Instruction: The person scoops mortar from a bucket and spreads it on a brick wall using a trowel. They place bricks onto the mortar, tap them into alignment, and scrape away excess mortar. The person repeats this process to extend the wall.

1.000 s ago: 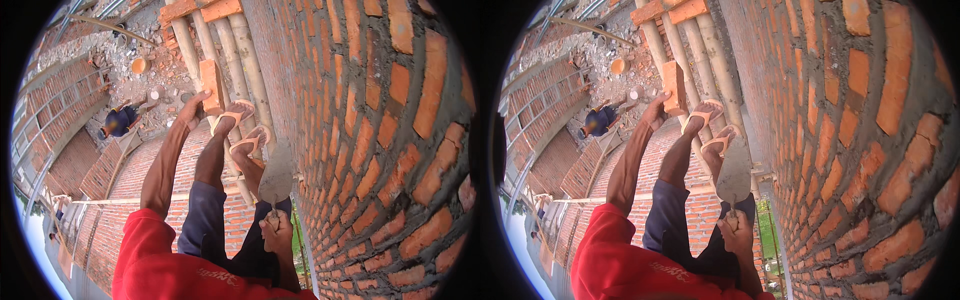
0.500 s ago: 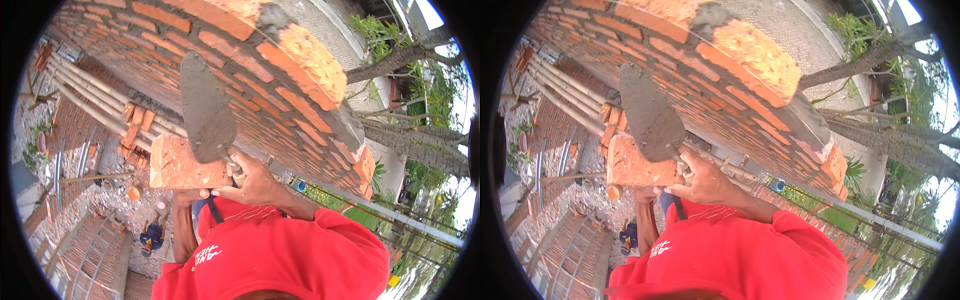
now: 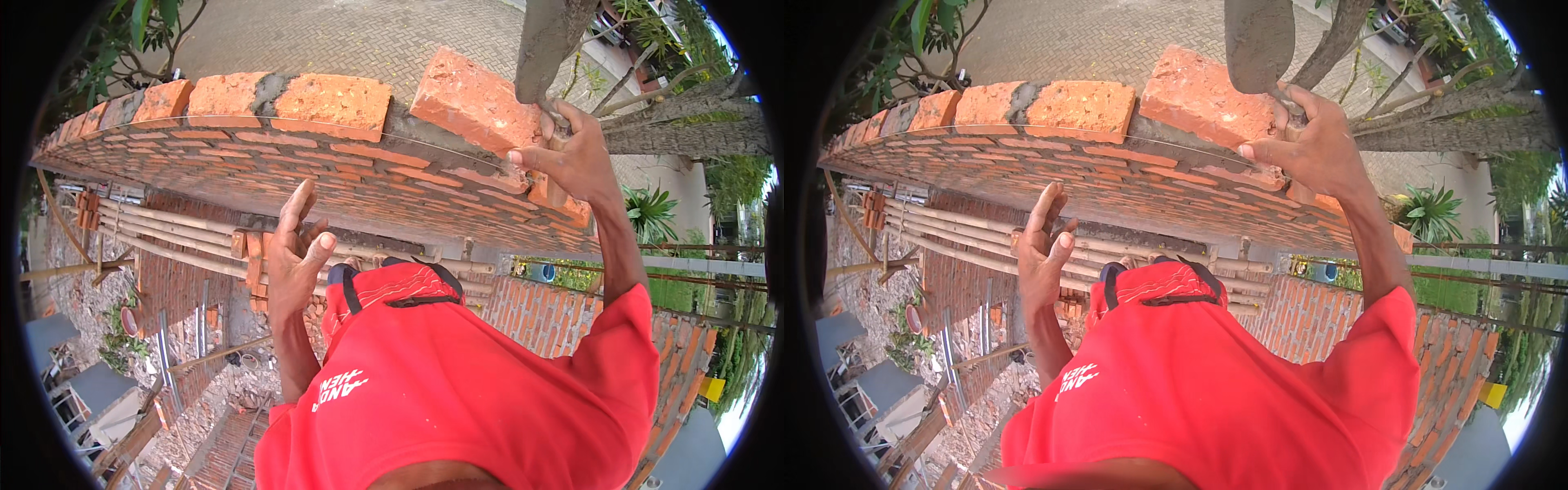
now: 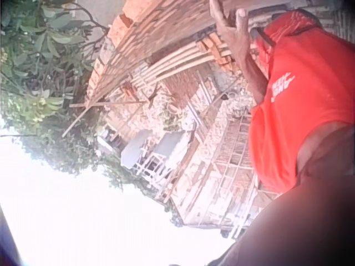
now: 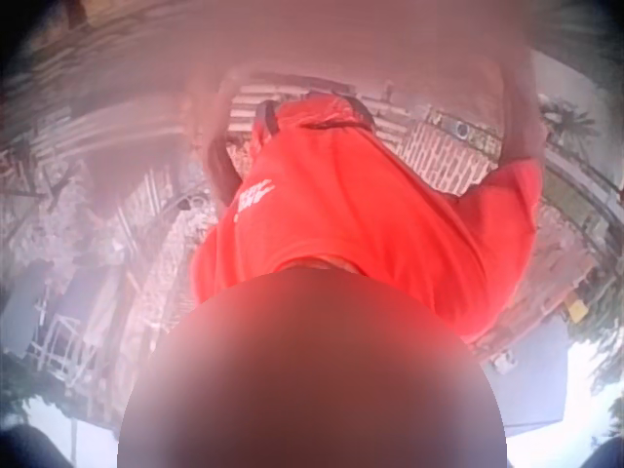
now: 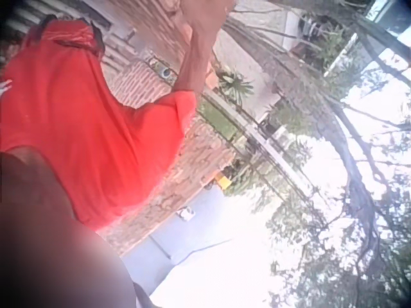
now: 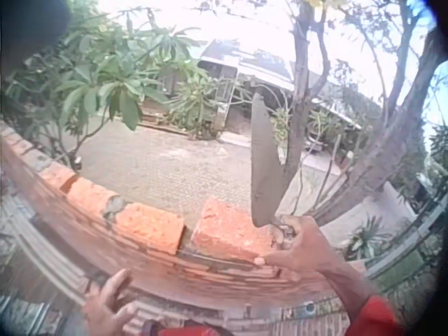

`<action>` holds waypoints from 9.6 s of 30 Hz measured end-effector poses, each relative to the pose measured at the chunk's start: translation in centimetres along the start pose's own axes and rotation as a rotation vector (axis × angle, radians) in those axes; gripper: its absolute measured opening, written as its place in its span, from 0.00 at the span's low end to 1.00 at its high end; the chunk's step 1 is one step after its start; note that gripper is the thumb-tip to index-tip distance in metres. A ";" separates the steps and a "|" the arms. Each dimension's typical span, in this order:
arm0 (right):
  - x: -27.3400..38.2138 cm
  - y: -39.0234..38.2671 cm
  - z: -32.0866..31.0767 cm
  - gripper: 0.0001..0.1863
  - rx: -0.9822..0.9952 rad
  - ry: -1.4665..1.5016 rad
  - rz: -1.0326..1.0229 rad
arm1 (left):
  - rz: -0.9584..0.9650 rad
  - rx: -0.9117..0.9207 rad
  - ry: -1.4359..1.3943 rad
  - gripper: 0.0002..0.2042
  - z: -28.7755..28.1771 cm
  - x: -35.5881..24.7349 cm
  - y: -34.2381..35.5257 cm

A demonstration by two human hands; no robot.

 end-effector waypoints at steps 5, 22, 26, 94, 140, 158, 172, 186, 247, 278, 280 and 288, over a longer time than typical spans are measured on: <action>-5.4 1.3 0.0 0.46 0.074 -0.145 0.017 | -0.141 -0.273 0.090 0.36 -4.5 4.0 -2.9; -6.0 2.9 4.3 0.36 0.283 -0.051 -0.044 | 0.462 -0.245 0.878 0.35 4.2 -5.3 2.3; -5.4 1.3 1.5 0.36 0.027 -0.133 -0.168 | 0.732 -0.048 1.187 0.39 9.1 -6.3 6.8; 7.8 -8.5 8.8 0.21 -0.426 -0.410 -0.100 | 0.312 0.708 0.960 0.17 10.0 -7.4 22.0; 6.2 -11.6 6.9 0.20 -0.404 -0.307 0.290 | 0.808 0.637 1.188 0.22 10.7 -7.5 16.7; 6.5 -12.5 7.1 0.19 -0.348 -0.132 0.425 | 0.861 0.635 1.183 0.27 11.0 -7.9 16.5; 5.6 -11.6 7.2 0.22 -0.493 -0.128 0.268 | 0.864 0.609 1.221 0.24 10.8 -8.3 16.7; 3.1 -12.3 5.9 0.23 -0.414 -0.109 0.298 | 0.804 0.535 1.278 0.24 10.5 -7.8 15.9; -19.5 5.2 -10.7 0.26 0.558 0.390 0.011 | 0.104 -0.492 1.616 0.31 25.8 -3.6 6.4; -17.0 -3.7 22.4 0.22 0.435 0.692 -0.263 | 0.048 0.234 1.507 0.16 23.8 -10.4 15.6; -17.6 -3.3 22.8 0.22 0.398 0.678 -0.304 | -0.052 0.294 1.445 0.16 23.7 -10.0 16.2; -23.6 -7.8 16.8 0.24 0.476 0.704 -0.225 | -0.043 0.324 1.476 0.19 23.6 -9.7 16.5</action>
Point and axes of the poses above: each hand's wrist, its own y-axis towards the middle knuckle, its own z-axis out of the palm, x = y × z, the point moved 5 cm from there along y, towards the middle knuckle, and after that the axes turned 5 degrees about -z, right-handed, at the moved point
